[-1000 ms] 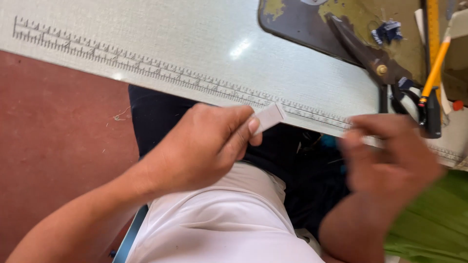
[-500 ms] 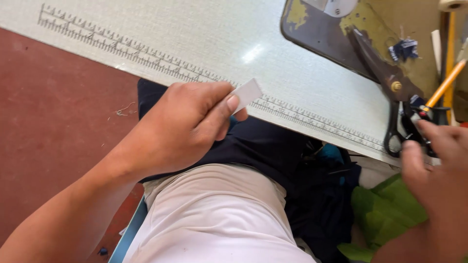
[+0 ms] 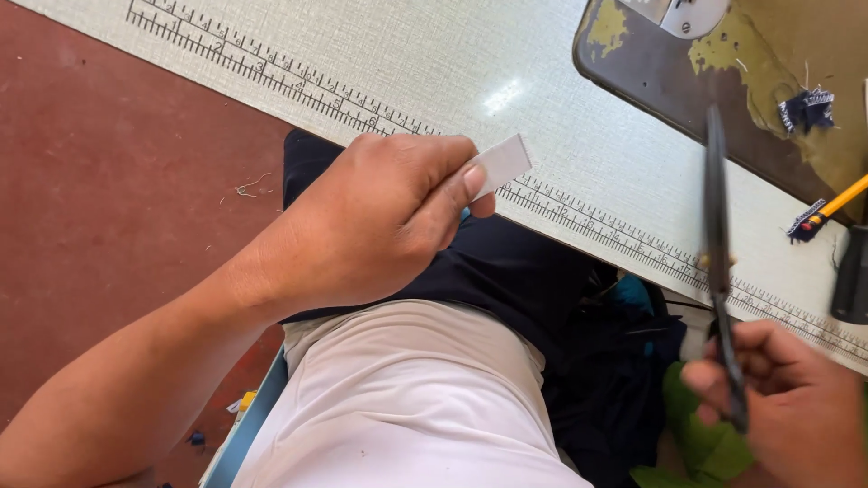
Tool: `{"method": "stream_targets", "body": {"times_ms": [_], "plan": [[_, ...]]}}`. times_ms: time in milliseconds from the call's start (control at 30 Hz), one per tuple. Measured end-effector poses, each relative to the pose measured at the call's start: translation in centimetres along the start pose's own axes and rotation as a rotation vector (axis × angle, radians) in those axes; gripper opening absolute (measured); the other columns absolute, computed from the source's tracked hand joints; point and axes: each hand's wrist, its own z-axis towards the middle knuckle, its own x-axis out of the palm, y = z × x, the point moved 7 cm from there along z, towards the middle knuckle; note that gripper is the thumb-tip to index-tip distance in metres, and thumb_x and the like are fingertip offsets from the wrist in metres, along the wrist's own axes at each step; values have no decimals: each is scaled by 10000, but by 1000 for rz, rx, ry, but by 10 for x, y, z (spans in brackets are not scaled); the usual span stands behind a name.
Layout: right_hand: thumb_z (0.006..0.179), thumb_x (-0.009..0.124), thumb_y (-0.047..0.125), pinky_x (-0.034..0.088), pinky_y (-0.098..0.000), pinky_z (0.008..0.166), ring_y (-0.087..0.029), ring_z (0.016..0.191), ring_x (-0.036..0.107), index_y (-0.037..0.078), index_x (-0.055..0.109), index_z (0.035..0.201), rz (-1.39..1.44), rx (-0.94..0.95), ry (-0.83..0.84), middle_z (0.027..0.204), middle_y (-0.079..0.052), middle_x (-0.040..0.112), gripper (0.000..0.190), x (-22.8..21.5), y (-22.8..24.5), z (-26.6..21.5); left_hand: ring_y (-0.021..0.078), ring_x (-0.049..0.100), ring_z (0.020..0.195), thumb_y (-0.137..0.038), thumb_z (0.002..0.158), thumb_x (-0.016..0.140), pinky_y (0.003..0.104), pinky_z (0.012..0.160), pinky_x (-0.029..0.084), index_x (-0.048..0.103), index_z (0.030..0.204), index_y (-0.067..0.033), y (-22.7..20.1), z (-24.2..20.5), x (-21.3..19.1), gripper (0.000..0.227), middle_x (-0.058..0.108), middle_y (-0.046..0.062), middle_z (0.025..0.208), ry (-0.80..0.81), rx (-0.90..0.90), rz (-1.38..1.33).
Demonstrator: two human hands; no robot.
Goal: The person cuts a white fabric piece into a long strip using shears, then measures and marks the strip with a ruler and pencil, and finally trims the marked section. The person works on their lap while seated.
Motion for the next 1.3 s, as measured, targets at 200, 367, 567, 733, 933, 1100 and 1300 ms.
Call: {"method": "stream_targets", "body": {"times_ms": [200, 367, 567, 733, 933, 1100, 1300], "plan": [[732, 713, 739, 337, -198, 386, -34, 393, 456, 143, 602, 624, 162, -339, 288, 470, 63, 557, 616, 87, 65, -41, 222, 627, 577, -249, 1001, 433, 385, 590, 448, 700, 878, -166, -11, 0, -1, 305, 727, -20, 706, -67, 139, 21], [808, 616, 885, 349, -225, 363, -79, 393, 489, 116, 522, 642, 270, -440, 381, 523, 24, 521, 792, 127, 93, -49, 215, 585, 559, -246, 1011, 441, 375, 593, 435, 697, 870, -172, -15, -1, -1, 301, 638, 0, 604, -55, 136, 13], [778, 633, 828, 459, -213, 460, -81, 443, 529, 42, 614, 739, 258, -532, 343, 563, 6, 549, 787, 144, 100, -44, 190, 527, 530, -261, 1020, 445, 371, 564, 405, 692, 874, -196, -12, -2, 4, 294, 575, -20, 582, -25, 111, 16], [780, 648, 750, 472, -210, 460, -89, 465, 510, 75, 550, 681, 236, -562, 302, 517, 15, 548, 689, 148, 109, -41, 243, 660, 624, -251, 1023, 446, 400, 602, 450, 640, 821, -162, -10, -2, 4, 294, 721, -18, 699, -71, 172, 12], [765, 617, 745, 351, -210, 426, -69, 457, 457, 104, 542, 670, 122, -552, 261, 551, 30, 556, 653, 148, 111, -42, 280, 645, 594, -244, 1027, 464, 425, 562, 427, 608, 798, -150, -7, -2, 5, 286, 721, -12, 685, -72, 187, 15], [749, 617, 754, 364, -205, 419, -67, 443, 469, 94, 551, 681, 110, -540, 256, 538, 32, 553, 667, 149, 107, -42, 304, 625, 577, -241, 1033, 464, 435, 567, 417, 600, 796, -150, -5, -2, 6, 288, 689, 15, 650, -86, 196, 31], [743, 629, 738, 365, -204, 405, -65, 433, 486, 92, 553, 666, 113, -547, 252, 537, 28, 564, 655, 149, 108, -42, 297, 619, 584, -242, 1028, 455, 430, 574, 419, 612, 806, -155, -5, -3, 6, 286, 694, 14, 663, -89, 206, 25]]}}
